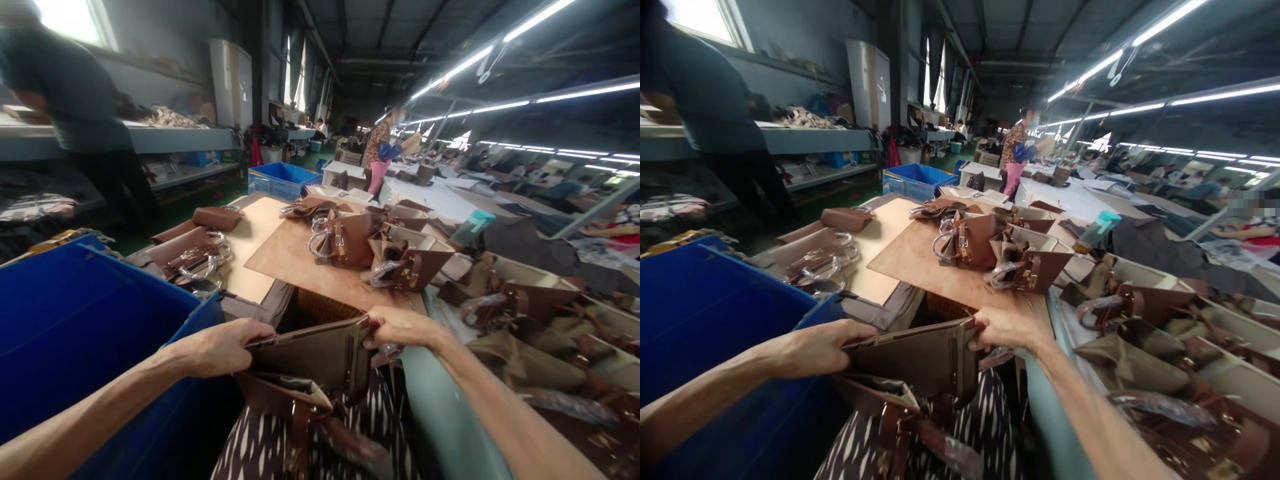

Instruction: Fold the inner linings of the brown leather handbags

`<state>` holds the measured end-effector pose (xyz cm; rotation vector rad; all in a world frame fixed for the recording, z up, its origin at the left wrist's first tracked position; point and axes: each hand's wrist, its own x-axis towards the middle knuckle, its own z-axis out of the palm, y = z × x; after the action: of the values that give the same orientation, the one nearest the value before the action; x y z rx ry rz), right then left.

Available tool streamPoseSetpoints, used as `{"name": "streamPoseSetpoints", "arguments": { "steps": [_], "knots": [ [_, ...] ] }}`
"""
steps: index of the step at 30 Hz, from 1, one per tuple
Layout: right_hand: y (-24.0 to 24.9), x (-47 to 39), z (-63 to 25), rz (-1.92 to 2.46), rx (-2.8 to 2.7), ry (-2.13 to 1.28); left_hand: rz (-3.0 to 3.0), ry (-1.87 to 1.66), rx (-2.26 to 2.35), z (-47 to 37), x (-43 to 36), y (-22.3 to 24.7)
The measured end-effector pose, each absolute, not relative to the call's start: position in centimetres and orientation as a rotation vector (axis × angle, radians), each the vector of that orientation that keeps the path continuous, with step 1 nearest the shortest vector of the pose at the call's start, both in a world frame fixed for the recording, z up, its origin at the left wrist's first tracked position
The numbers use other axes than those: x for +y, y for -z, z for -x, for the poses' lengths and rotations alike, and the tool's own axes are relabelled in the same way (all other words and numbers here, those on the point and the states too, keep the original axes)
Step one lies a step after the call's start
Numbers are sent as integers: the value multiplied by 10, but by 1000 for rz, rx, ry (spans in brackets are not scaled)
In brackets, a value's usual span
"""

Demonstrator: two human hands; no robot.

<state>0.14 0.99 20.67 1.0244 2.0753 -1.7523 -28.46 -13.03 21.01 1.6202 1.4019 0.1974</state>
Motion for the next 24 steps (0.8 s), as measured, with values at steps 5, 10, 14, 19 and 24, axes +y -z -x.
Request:
{"name": "streamPoseSetpoints", "arguments": {
  "steps": [5, 10, 14, 19, 24],
  "knots": [
    [-199, -30, -7, -985, 1784, 1938, -1455, -142, 1203, 291, -152, -194],
    [-176, -45, -13, -1016, 1761, 1990, -1380, -211, 1112, 286, -155, -197],
    [-171, -54, -16, -1058, 1809, 2023, -1414, -191, 1084, 283, -150, -200],
    [-185, -61, -16, -1099, 1958, 2043, -1463, -165, 1087, 275, -148, -200],
    [-185, -57, -22, -1093, 1784, 2149, -1386, -199, 1069, 269, -156, -202]
  ]
}}
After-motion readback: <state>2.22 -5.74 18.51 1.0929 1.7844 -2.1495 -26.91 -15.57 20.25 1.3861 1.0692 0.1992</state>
